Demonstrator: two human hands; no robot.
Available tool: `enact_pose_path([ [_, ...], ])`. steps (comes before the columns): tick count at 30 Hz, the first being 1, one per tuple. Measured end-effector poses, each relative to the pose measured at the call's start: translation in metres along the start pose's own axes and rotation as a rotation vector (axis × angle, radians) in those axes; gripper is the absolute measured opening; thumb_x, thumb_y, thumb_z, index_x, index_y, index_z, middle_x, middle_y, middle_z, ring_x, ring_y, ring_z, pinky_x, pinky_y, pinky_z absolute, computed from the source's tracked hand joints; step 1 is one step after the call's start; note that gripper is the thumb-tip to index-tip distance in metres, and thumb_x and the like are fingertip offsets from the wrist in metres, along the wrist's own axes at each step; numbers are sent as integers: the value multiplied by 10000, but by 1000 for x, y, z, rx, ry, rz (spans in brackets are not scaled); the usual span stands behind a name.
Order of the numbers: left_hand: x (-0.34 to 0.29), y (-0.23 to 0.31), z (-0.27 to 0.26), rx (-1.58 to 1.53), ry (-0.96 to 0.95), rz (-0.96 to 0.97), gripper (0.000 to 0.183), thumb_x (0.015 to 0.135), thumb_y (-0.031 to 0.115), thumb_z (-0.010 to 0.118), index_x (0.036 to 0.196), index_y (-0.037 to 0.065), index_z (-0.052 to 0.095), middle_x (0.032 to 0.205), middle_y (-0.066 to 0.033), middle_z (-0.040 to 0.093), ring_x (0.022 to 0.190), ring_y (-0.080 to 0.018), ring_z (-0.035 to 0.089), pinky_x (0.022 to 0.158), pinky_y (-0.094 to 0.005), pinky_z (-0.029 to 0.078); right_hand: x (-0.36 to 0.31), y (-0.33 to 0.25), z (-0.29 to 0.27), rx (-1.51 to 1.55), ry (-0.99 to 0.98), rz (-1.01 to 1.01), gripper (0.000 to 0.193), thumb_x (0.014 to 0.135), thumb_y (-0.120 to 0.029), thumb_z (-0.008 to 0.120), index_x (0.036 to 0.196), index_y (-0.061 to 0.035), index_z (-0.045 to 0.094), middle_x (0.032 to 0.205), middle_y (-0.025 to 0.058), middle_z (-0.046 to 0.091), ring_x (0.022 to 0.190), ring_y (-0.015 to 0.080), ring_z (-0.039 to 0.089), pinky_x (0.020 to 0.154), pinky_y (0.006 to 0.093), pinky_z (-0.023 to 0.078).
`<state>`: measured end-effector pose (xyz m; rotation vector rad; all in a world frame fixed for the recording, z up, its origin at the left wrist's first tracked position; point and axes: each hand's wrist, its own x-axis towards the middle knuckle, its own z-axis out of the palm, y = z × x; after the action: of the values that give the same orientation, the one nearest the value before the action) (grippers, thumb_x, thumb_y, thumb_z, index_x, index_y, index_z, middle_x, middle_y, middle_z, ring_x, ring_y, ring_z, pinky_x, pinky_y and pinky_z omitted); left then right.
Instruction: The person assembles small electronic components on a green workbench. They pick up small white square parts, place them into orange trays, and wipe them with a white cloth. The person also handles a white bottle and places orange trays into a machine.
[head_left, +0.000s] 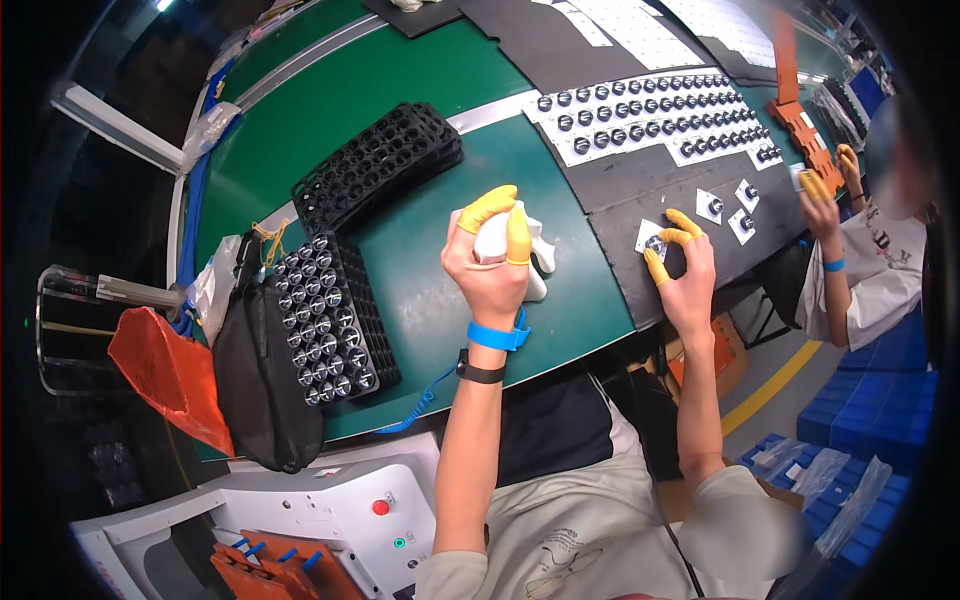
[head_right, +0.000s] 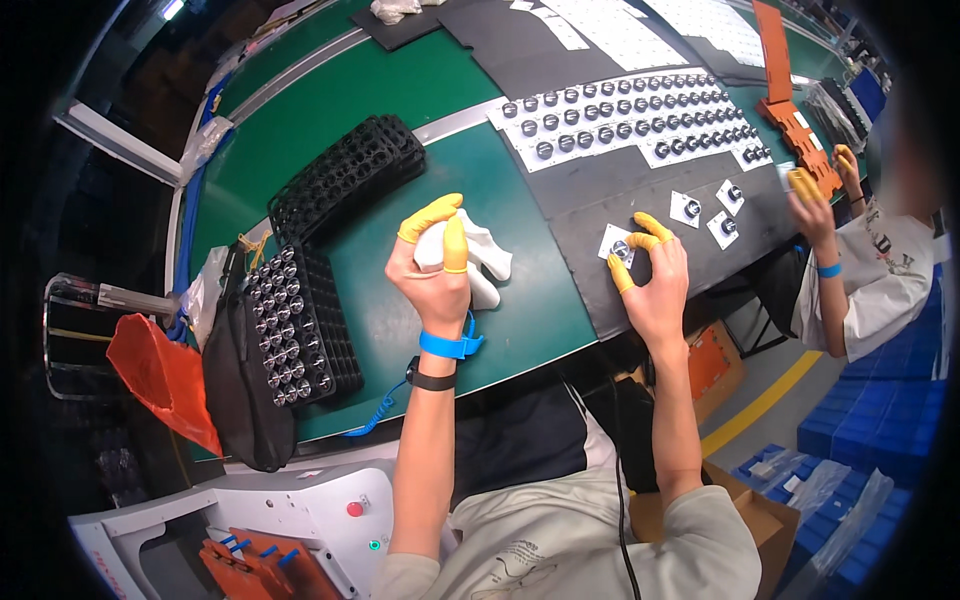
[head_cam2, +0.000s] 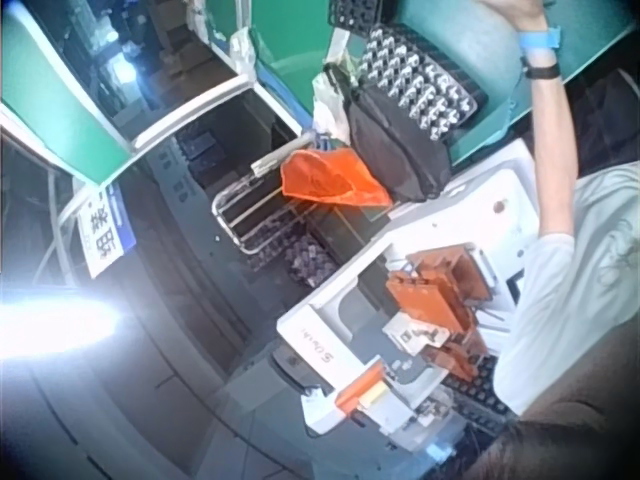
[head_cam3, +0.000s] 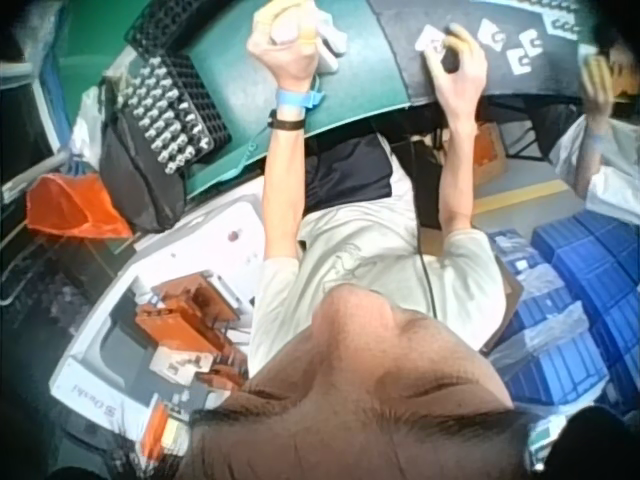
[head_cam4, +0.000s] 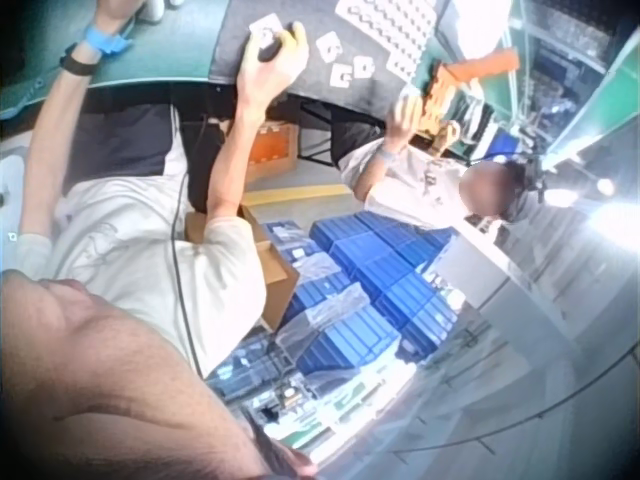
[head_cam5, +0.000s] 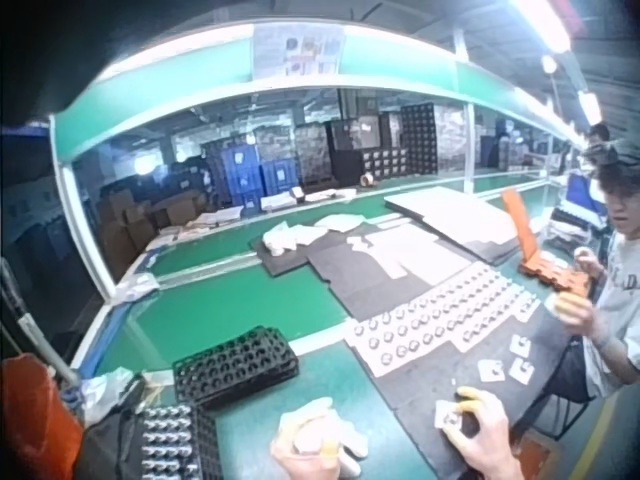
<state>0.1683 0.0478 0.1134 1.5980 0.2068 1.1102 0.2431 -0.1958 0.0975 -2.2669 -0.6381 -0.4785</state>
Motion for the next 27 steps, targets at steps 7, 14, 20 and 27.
enact_pose_path([
  [7, 4, 3, 0, 15, 2, 2, 159, 888, 56, 700, 1027, -22, 708, 1009, -89, 727, 916, -143, 671, 846, -282, 526, 1, -6, -2, 33, 45, 69, 370, 765, -114, 798, 1092, -18, 653, 1280, 128, 619, 1172, 337, 563, 1031, 419, 419],
  [14, 5, 17, 1, -53, 4, -43, 177, 888, 85, 723, 1032, -15, 698, 968, -69, 709, 875, -131, 660, 810, -265, 517, -5, 7, -2, -93, -7, -2, 474, 773, -158, 807, 1189, -20, 627, 1282, 140, 604, 1191, 340, 535, 1035, 417, 417],
  [20, 7, 21, -5, -134, -115, -207, 420, 857, 138, 790, 1207, -11, 614, 1050, -86, 680, 933, -148, 653, 859, -291, 530, 6, 12, -10, 36, -71, 16, 494, 752, -126, 833, 1155, -6, 573, 1156, 147, 605, 1125, 310, 546, 1008, 399, 426],
  [27, -14, 9, -32, 113, -140, -176, 767, 832, 198, 831, 1433, -15, 406, 1242, -136, 606, 1074, -210, 625, 929, -339, 519, 19, 4, -4, 360, -179, 180, 532, 773, -9, 796, 1206, -4, 488, 980, 76, 610, 891, 154, 569, 829, 294, 475],
])
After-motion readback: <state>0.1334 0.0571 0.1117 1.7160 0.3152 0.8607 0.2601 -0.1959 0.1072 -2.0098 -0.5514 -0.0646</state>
